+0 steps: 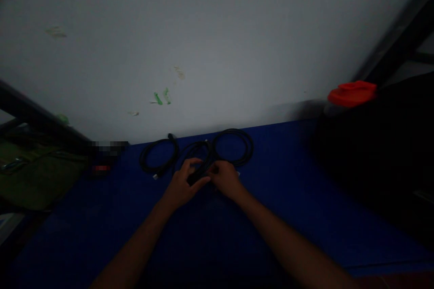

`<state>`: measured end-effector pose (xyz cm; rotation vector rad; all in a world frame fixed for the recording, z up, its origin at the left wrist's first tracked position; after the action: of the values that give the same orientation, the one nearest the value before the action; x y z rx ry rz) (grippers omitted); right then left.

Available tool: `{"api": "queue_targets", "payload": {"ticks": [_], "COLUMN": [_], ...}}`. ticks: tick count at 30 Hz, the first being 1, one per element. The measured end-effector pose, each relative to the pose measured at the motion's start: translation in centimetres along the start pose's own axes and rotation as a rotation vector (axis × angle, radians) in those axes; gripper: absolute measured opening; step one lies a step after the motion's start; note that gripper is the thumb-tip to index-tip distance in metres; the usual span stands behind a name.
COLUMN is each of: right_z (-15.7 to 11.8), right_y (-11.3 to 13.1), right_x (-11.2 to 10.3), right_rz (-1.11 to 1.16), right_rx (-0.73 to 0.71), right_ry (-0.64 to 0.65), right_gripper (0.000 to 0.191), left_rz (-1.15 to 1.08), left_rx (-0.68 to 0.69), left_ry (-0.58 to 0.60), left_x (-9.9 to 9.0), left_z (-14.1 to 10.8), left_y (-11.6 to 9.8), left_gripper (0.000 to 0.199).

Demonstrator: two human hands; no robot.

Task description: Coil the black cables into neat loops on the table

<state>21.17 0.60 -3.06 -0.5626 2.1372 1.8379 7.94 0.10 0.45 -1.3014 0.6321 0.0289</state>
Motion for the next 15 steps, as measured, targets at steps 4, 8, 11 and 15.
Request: {"api": "queue_targets", "payload": {"ticks": [4, 8, 11, 15], "right_z": [-0.2, -0.6, -0.7, -0.9], "right_y": [-0.1, 0.4, 0.5, 0.6], "right_x": [1.1, 1.6, 1.8, 2.0], "right_rz": [0.468, 0.691, 0.776, 0.834], "right_rx": [0.063, 0.062, 0.049, 0.042], "right_ry": [0.028, 0.097, 0.164, 0.201], "right_gripper": [0.008, 0.017, 0.020, 0.017], "left_rz": [0.004, 0.063, 0.069, 0.060], "left_rx": [0.030, 0.079, 0.141, 0.193], "left_ry": [-0.122, -0.216, -0.252, -0.282], "left_x": [-0.3, -0.8, -1.2, -1.6], "left_z": [-0.1, -0.1, -0.1, -0.1], "left_y": [0.2, 0.1, -0.3, -0.6], "left_gripper": [0.037, 0.024, 0.022, 0.023]}}
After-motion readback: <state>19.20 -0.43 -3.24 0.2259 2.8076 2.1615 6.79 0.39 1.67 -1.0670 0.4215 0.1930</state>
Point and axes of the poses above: each hand's wrist, its own z-axis towards the middle knuckle, its own x-axis out of the palm, y = z × x, the point moved 5 cm from there along z, towards the middle knuckle, and after that the axes turned 14 degrees about -z, right-handed, at the moved point
